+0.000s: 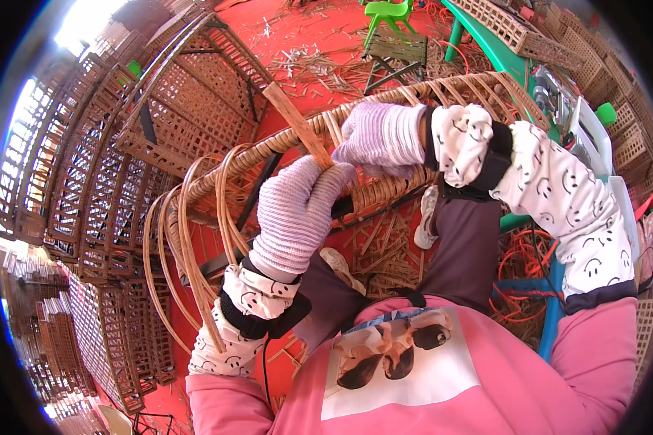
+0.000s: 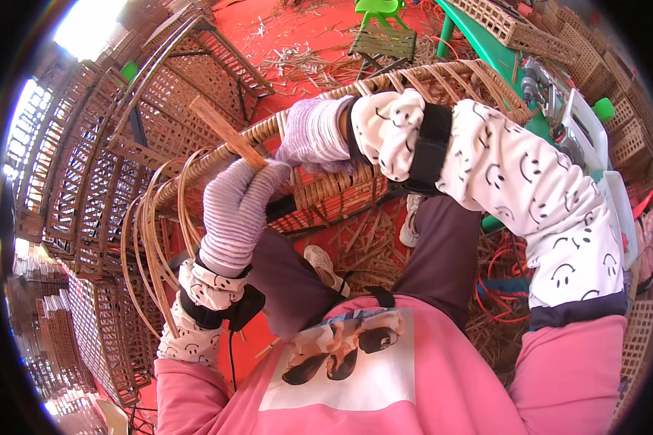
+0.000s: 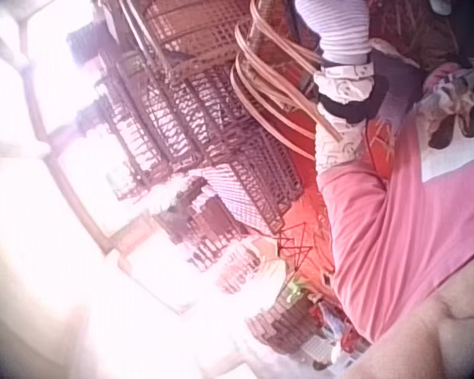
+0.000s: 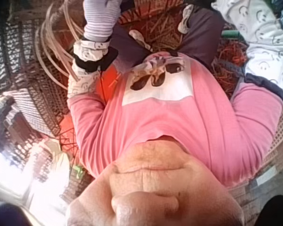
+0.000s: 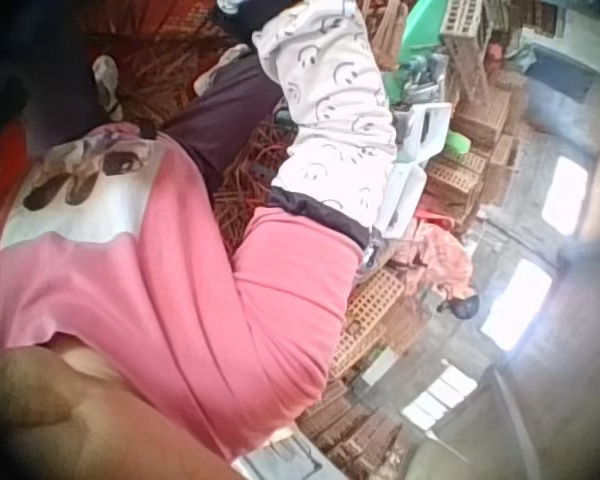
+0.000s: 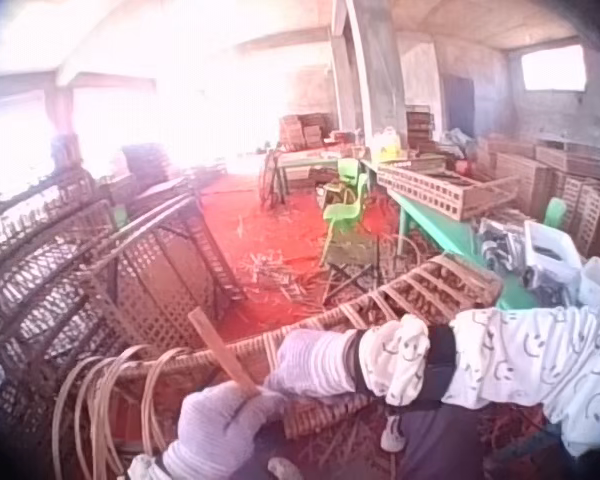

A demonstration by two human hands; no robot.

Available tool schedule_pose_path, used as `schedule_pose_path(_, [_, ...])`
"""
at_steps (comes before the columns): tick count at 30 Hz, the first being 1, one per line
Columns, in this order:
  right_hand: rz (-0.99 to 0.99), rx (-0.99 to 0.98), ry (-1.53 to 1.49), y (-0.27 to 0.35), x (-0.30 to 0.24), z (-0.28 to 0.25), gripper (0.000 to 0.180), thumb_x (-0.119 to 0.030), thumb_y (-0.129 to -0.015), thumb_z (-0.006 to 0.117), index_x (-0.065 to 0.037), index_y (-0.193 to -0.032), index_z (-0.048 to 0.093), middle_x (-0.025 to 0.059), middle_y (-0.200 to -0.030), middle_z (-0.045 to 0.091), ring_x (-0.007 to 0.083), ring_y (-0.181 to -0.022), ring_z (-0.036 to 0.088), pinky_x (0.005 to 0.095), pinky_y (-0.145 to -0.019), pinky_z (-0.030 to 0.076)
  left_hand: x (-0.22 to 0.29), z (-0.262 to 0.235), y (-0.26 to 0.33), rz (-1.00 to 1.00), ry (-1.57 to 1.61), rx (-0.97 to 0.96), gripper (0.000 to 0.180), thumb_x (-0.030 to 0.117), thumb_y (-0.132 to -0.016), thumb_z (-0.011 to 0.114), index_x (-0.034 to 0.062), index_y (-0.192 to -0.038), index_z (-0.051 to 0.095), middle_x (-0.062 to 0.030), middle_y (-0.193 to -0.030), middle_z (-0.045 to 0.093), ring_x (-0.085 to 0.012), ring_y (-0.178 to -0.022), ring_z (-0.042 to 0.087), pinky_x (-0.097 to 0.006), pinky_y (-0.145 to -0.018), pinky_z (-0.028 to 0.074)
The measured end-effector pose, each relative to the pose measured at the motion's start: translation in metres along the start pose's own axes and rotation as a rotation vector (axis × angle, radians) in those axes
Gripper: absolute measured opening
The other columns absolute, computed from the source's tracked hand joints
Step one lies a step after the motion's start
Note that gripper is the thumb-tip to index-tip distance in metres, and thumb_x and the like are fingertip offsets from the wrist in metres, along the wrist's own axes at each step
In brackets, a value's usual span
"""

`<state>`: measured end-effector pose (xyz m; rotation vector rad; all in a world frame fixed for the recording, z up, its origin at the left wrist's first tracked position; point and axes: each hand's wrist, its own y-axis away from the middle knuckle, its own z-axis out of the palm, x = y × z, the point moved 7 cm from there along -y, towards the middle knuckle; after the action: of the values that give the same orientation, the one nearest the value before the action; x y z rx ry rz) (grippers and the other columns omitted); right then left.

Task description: Assemble a wicker chair frame using a pneumatic staple gun and pliers.

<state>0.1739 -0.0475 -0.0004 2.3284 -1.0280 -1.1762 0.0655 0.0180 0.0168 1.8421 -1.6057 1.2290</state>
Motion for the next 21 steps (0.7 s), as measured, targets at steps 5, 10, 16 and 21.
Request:
schedule_pose_path(5, [-0.135,0.078,0.047,0.019,0.000,0.015,0.031,-0.030,-0.084,0.057,0.000,-0.081,0.064,0.0077,-0.057,0.058,0.0151,-0.051,0.058,0.0313,-0.049,0.045,-0.009,-0.007,0.002,-0.195,0.444,0.161,0.013,0.012,-0.086,0.060,0.0005,-0.089,0.065,-0.0033,-0.071,0.063,-0.0082,-0.057,0.058,-0.021,-0.053,0.046])
schedule_pose_path(10, [-0.591,0.657,0.381,0.054,-0.019,0.008,0.020,-0.028,-0.080,0.059,-0.008,-0.077,0.060,0.0158,-0.065,0.058,0.0323,-0.061,0.058,0.0403,-0.055,0.046,0.002,-0.010,0.012,-0.030,0.396,0.148,0.011,0.008,-0.085,0.057,-0.0013,-0.088,0.063,-0.0061,-0.074,0.064,-0.0104,-0.060,0.059,-0.023,-0.055,0.047])
schedule_pose_path(16, [-0.926,0.973,0.582,0.087,0.008,0.027,0.035,-0.035,-0.076,0.063,-0.022,-0.108,0.060,0.0029,-0.094,0.059,0.0242,-0.099,0.055,0.0446,-0.089,0.039,0.039,0.015,0.067,0.577,-0.114,0.018,0.018,0.015,-0.068,0.074,0.0074,-0.082,0.065,-0.0072,-0.078,0.065,-0.0237,-0.068,0.064,-0.032,-0.061,0.053])
schedule_pose_path(21, [-0.990,0.829,0.658,0.081,0.002,0.035,0.042,-0.041,-0.074,0.066,-0.020,-0.111,0.061,0.0067,-0.094,0.060,0.0251,-0.099,0.056,0.0471,-0.096,0.034,0.012,0.033,0.076,0.586,-0.459,-0.067,0.020,0.019,-0.071,0.069,0.0111,-0.089,0.063,-0.0052,-0.089,0.063,-0.0220,-0.074,0.064,-0.033,-0.061,0.053])
